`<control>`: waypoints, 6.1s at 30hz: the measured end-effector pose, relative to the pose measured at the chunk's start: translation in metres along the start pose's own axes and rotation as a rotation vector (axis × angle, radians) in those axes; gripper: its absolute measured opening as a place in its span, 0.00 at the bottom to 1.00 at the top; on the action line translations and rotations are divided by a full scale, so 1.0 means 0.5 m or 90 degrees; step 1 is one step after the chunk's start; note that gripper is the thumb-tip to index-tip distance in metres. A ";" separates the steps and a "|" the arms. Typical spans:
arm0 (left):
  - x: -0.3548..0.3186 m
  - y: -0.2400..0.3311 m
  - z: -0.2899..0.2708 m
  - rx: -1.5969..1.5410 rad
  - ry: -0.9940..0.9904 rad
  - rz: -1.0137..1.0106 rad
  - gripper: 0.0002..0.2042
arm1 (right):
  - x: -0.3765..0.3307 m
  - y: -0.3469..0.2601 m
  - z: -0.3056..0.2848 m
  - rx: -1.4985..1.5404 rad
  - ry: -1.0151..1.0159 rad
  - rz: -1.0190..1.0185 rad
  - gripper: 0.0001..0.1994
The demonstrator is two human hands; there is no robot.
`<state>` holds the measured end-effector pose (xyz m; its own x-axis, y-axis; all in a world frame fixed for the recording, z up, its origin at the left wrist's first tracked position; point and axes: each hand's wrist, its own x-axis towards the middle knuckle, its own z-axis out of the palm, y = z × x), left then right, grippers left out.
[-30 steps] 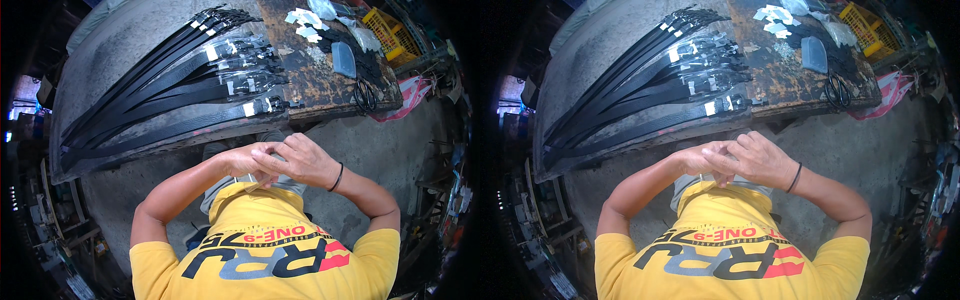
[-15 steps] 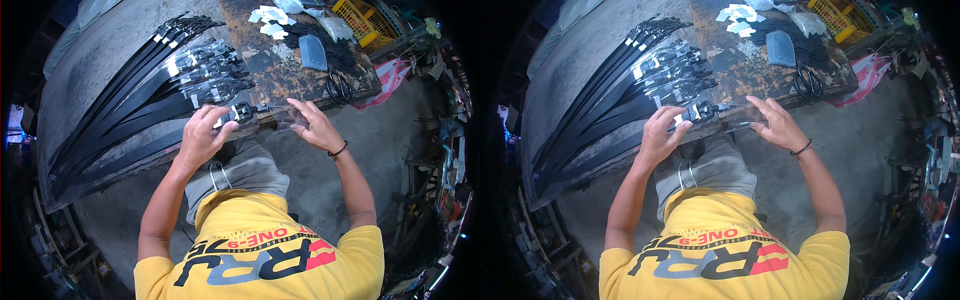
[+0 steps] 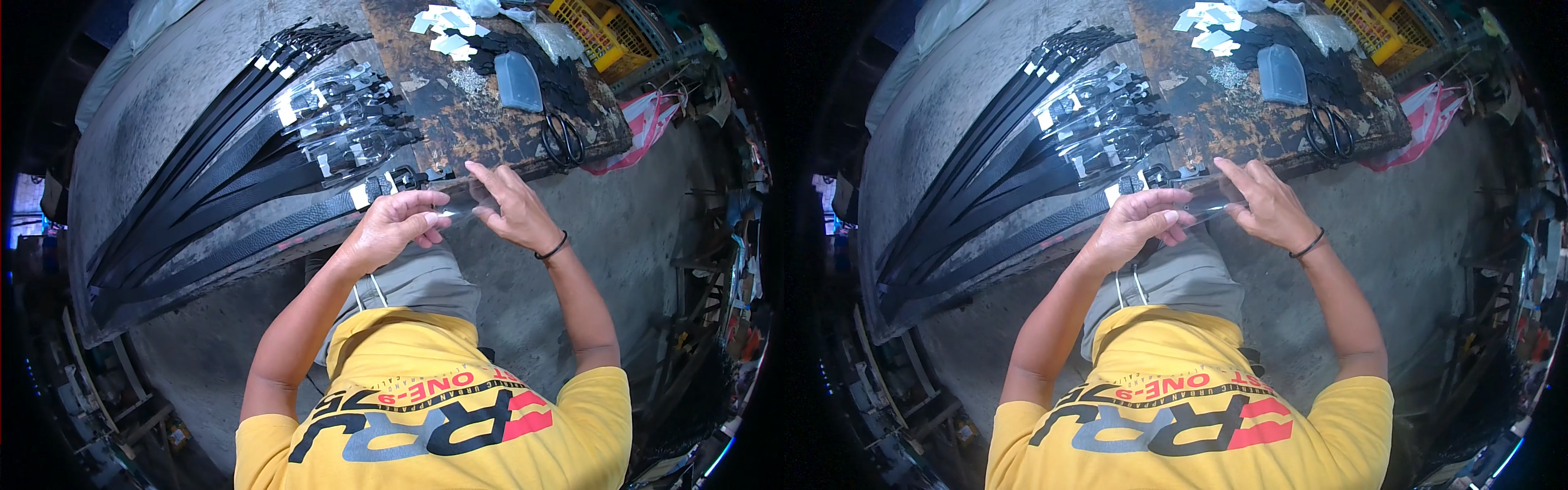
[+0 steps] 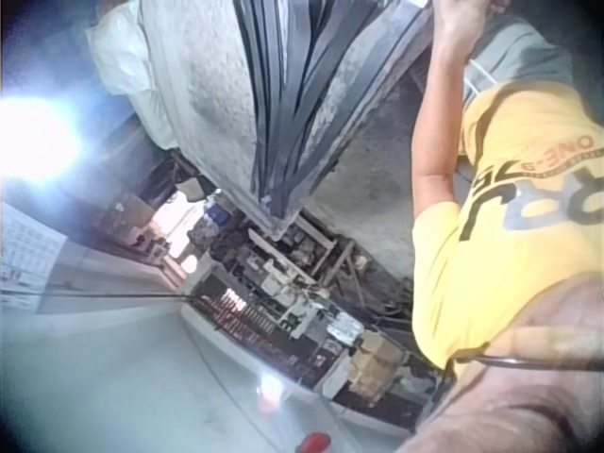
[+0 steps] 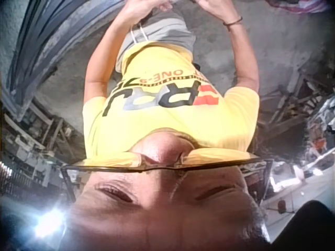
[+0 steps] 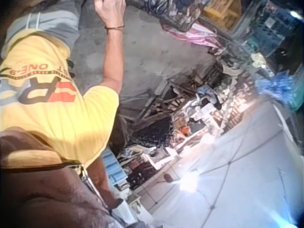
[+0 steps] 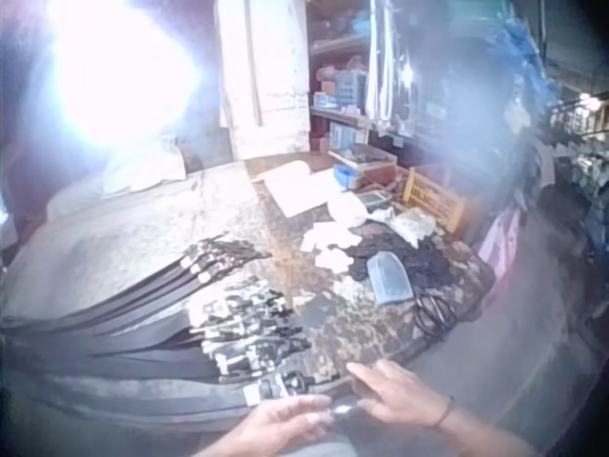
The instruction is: Assembling buckles and plastic components onto leather belts at a workshop table.
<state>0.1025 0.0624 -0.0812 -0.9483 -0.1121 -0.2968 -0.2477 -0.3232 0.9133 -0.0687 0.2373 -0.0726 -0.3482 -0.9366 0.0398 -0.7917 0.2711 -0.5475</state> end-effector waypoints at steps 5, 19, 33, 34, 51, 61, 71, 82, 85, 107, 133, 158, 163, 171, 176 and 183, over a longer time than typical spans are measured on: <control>0.005 0.016 0.007 0.106 0.040 -0.035 0.14 | -0.003 -0.006 0.001 -0.009 0.000 -0.023 0.34; -0.007 0.003 -0.006 0.097 0.015 -0.020 0.06 | 0.000 -0.022 -0.035 0.160 -0.096 0.030 0.37; -0.031 0.023 -0.029 0.106 -0.041 0.011 0.14 | 0.038 -0.054 -0.052 0.526 -0.220 0.075 0.14; -0.030 0.025 -0.026 0.108 -0.044 0.012 0.14 | 0.041 -0.056 -0.051 0.542 -0.238 0.074 0.12; -0.022 -0.006 0.030 0.107 0.074 -0.021 0.10 | -0.008 -0.127 0.052 -0.065 0.047 -0.149 0.43; -0.009 0.013 -0.046 0.753 0.324 0.283 0.16 | 0.009 -0.027 0.004 -0.169 0.085 -0.154 0.31; 0.002 -0.017 -0.080 0.944 0.287 0.119 0.28 | 0.017 0.043 -0.011 -0.218 0.087 -0.095 0.34; -0.035 0.022 -0.104 0.792 0.299 0.223 0.27 | 0.024 0.024 -0.012 -0.287 0.102 -0.107 0.35; -0.041 0.019 -0.107 0.790 0.296 0.245 0.27 | 0.029 0.011 -0.009 -0.297 0.102 -0.109 0.35; -0.055 0.031 -0.125 0.691 0.200 0.267 0.30 | 0.067 -0.066 0.028 -0.214 0.070 -0.160 0.37; -0.062 0.028 -0.139 0.574 0.057 0.236 0.25 | 0.062 -0.109 0.070 -0.130 0.116 -0.175 0.38; -0.057 0.055 -0.152 0.527 -0.034 0.218 0.20 | 0.113 -0.089 0.030 -0.040 0.060 -0.253 0.29; -0.084 0.071 -0.143 0.566 -0.027 0.116 0.22 | 0.107 -0.076 0.021 0.191 -0.076 -0.204 0.09; -0.081 0.081 -0.178 0.378 -0.142 -0.005 0.19 | 0.096 -0.102 0.007 0.267 -0.105 -0.123 0.09; -0.088 0.083 -0.191 0.494 -0.078 0.071 0.14 | 0.116 -0.133 -0.010 0.220 -0.112 -0.125 0.10; -0.123 0.077 -0.194 0.389 -0.063 0.021 0.15 | 0.150 -0.171 -0.012 0.222 -0.147 -0.199 0.09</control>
<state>0.1707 -0.0344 -0.0548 -0.9640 -0.0157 -0.2655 -0.2592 0.2794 0.9245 -0.0301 0.1452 -0.0179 0.0299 -0.9962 0.0819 -0.6120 -0.0830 -0.7865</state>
